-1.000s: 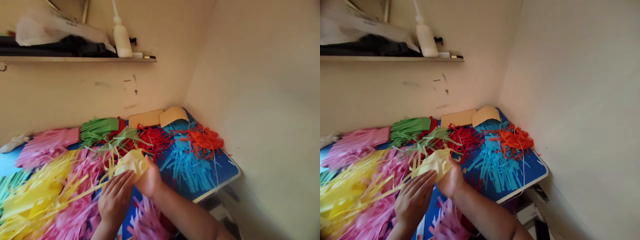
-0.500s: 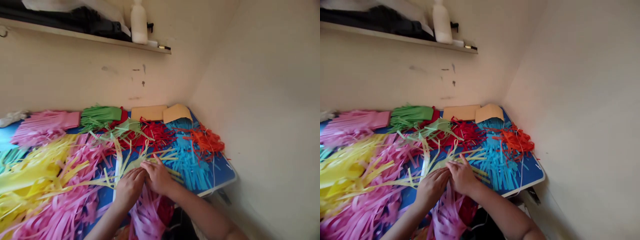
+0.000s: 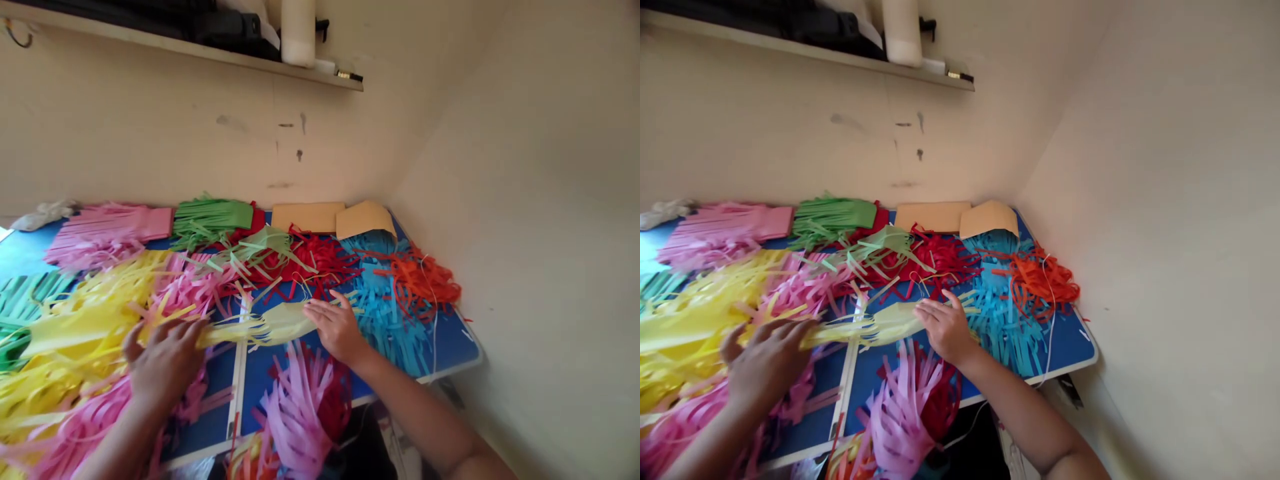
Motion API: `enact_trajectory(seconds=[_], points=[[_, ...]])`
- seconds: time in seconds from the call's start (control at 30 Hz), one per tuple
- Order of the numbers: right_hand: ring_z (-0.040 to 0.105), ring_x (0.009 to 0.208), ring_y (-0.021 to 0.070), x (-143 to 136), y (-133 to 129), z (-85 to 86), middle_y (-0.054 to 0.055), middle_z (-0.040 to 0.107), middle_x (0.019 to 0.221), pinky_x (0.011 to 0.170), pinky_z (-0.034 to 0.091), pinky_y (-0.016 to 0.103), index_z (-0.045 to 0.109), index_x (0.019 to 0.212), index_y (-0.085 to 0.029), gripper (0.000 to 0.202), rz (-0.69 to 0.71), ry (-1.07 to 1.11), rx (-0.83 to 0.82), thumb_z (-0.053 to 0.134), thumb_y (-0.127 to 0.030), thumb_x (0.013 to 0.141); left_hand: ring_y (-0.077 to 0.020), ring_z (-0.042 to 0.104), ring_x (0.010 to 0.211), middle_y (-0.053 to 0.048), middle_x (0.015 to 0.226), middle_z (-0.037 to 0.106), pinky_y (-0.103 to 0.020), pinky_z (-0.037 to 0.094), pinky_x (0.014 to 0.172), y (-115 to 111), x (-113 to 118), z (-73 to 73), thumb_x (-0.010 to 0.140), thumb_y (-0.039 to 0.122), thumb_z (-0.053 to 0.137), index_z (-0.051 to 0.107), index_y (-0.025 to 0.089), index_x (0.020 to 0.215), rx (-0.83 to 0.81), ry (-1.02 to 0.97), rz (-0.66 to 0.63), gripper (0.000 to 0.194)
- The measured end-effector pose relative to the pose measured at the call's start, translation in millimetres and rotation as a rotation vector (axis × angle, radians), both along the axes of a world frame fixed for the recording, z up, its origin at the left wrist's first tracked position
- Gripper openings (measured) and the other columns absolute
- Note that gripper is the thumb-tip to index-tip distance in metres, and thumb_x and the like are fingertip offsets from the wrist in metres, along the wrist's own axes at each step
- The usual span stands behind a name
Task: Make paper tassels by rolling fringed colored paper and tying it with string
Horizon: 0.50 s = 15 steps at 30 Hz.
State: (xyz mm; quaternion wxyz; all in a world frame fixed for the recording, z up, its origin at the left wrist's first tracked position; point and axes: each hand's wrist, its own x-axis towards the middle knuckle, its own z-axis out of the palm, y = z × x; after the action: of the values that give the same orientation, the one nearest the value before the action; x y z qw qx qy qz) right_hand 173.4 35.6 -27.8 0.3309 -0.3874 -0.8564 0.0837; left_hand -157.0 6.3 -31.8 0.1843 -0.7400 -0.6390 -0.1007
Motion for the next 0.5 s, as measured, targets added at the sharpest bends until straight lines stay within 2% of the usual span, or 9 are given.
enact_trajectory(seconds=[0.1,0.17,0.27,0.3,0.37,0.4,0.43,0.47,0.5], points=[[0.065,0.116,0.0204,7,-3,-10.9,0.004,0.073,0.116,0.115,0.025,0.052,0.066,0.121,-0.027,0.044,-0.040,0.011,0.038,0.042,-0.005,0.092,-0.0273,0.066,0.088,-0.003,0.086,0.076,-0.063,0.033,0.101,-2,-43,-4.0,0.089,0.033,0.044,0.067,0.026,0.096,0.067,0.021,0.080,0.025],[0.065,0.115,0.0207,12,-4,-14.0,0.004,0.073,0.115,0.115,0.026,0.052,0.067,0.119,-0.027,0.043,-0.075,0.008,0.026,0.043,-0.004,0.090,-0.0255,0.065,0.086,0.000,0.085,0.075,-0.065,0.034,0.098,-3,-65,1.3,0.091,0.034,0.040,0.067,0.027,0.094,0.057,-0.045,0.099,0.028],[0.066,0.112,0.0214,11,-5,-14.6,0.005,0.074,0.113,0.114,0.026,0.051,0.069,0.115,-0.026,0.040,-0.110,-0.008,-0.022,0.046,-0.006,0.088,-0.0283,0.064,0.092,0.000,0.090,0.074,-0.066,0.037,0.093,-8,-68,19.3,0.087,0.033,0.045,0.067,0.029,0.094,0.095,-0.182,0.081,0.024],[0.067,0.111,0.0217,8,-5,-13.9,0.005,0.074,0.112,0.113,0.026,0.051,0.069,0.113,-0.025,0.037,-0.120,-0.010,-0.034,0.048,-0.008,0.088,-0.0311,0.063,0.096,-0.001,0.095,0.074,-0.066,0.039,0.093,-11,-57,25.3,0.085,0.035,0.050,0.067,0.029,0.097,0.126,-0.212,0.071,0.022],[0.067,0.109,0.0223,-2,-6,-11.1,0.006,0.074,0.112,0.113,0.026,0.050,0.070,0.111,-0.024,0.032,-0.145,-0.007,-0.054,0.051,-0.012,0.088,-0.0364,0.058,0.111,-0.005,0.114,0.070,-0.064,0.038,0.100,-18,-13,32.4,0.079,0.036,0.061,0.063,0.031,0.113,0.183,-0.268,0.026,0.035],[0.067,0.110,0.0228,-8,-6,-9.0,0.007,0.074,0.113,0.112,0.025,0.050,0.070,0.110,-0.023,0.029,-0.158,-0.002,-0.063,0.052,-0.014,0.089,-0.0325,0.060,0.112,-0.004,0.116,0.070,-0.056,0.041,0.102,-19,16,32.7,0.077,0.036,0.064,0.061,0.032,0.118,0.180,-0.275,-0.051,0.041],[0.065,0.113,0.0235,-14,-7,-6.5,0.007,0.073,0.115,0.112,0.025,0.050,0.069,0.111,-0.023,0.027,-0.168,0.000,-0.071,0.053,-0.017,0.090,-0.0305,0.059,0.115,-0.008,0.121,0.069,-0.051,0.041,0.104,-20,48,30.8,0.078,0.033,0.063,0.057,0.027,0.126,0.082,-0.304,-0.230,0.048],[0.064,0.115,0.0244,-19,-8,-3.8,0.008,0.072,0.117,0.112,0.024,0.050,0.069,0.113,-0.023,0.026,-0.173,-0.004,-0.076,0.054,-0.020,0.091,-0.0307,0.056,0.122,-0.013,0.130,0.064,-0.051,0.038,0.108,-18,80,27.1,0.080,0.032,0.061,0.050,0.022,0.134,-0.031,-0.311,-0.363,0.056],[0.063,0.118,0.0252,-23,-10,-1.3,0.009,0.072,0.118,0.112,0.023,0.050,0.068,0.114,-0.023,0.026,-0.174,-0.010,-0.074,0.053,-0.021,0.092,-0.0316,0.053,0.127,-0.017,0.135,0.060,-0.054,0.032,0.111,-14,108,22.2,0.082,0.032,0.058,0.046,0.017,0.139,-0.085,-0.315,-0.394,0.059]])
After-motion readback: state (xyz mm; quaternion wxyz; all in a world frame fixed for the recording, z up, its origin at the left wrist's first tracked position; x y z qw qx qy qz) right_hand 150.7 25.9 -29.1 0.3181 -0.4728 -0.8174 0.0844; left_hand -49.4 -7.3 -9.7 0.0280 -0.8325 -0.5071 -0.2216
